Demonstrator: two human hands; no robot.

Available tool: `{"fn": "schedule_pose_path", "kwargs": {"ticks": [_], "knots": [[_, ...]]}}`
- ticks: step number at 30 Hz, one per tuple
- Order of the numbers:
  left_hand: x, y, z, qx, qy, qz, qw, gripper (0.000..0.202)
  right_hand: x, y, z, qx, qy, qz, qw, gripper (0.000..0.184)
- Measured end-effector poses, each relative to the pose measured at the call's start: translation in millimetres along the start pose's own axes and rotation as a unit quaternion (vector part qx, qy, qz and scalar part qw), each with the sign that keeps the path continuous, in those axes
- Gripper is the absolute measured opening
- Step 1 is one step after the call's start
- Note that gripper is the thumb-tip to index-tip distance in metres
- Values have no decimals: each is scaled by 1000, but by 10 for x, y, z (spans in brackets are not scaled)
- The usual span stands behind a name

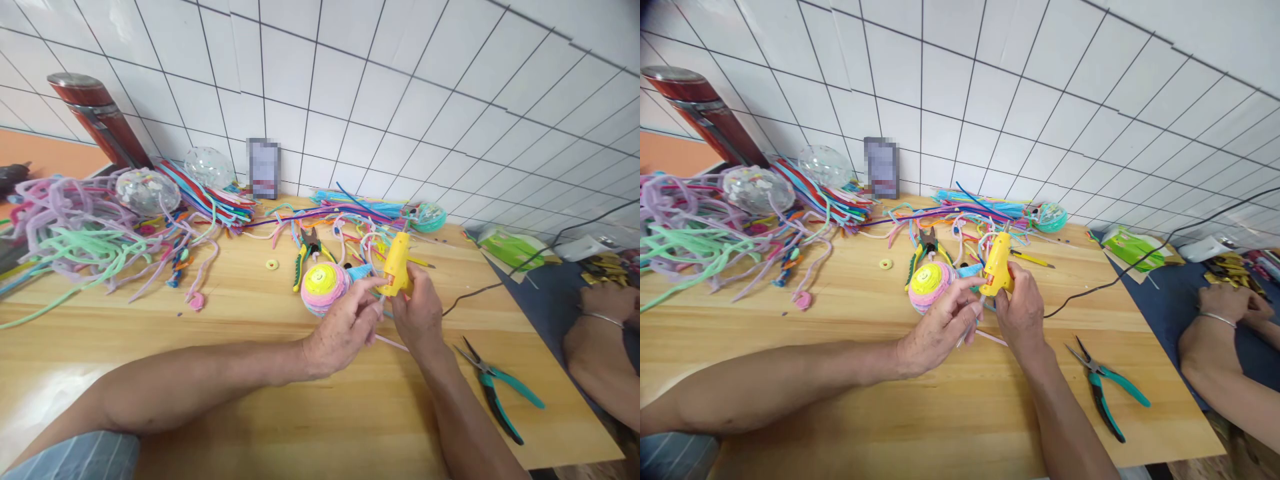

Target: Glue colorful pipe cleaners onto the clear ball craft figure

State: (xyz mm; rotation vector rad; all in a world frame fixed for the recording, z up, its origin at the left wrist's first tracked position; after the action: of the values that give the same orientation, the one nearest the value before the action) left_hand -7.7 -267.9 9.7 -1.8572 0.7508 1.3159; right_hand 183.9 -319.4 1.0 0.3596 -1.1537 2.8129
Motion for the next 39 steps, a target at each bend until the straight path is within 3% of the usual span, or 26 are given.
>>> {"fn": "schedule_pose_path", "kwargs": {"ticks": [5,9,20,29,34,39], "knots": [[-16,7,-5,0,3,6,1000,34,58,-75,63,-9,-19,53,998,49],[-20,-1,-8,-5,3,8,1000,33,35,-96,86,-1,-35,63,997,42],[-7,-2,0,0,-6,-6,1000,34,-37,-37,100,15,-24,-10,1000,33],[-60,-30,23,12,-13,5,1000,43,-53,-56,77,0,-23,45,999,43],[10,-26,19,24,-15,-2,1000,47,-69,-63,85,3,-28,78,997,54],[95,-8,6,25,-28,-34,999,44,-63,-85,98,-16,-38,101,994,46]]}}
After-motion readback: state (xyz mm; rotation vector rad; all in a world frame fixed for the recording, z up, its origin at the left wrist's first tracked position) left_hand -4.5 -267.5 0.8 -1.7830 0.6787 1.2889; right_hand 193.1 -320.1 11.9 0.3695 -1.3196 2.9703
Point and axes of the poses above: each hand's wrist, its own y-axis away from the middle knuckle, its own z-axis out of the back of the hand, x = y × z, the point moved 1 cm from there along -y, towards the middle knuckle, and after that the axes turned 4 degrees about x, right-handed, at the moved point
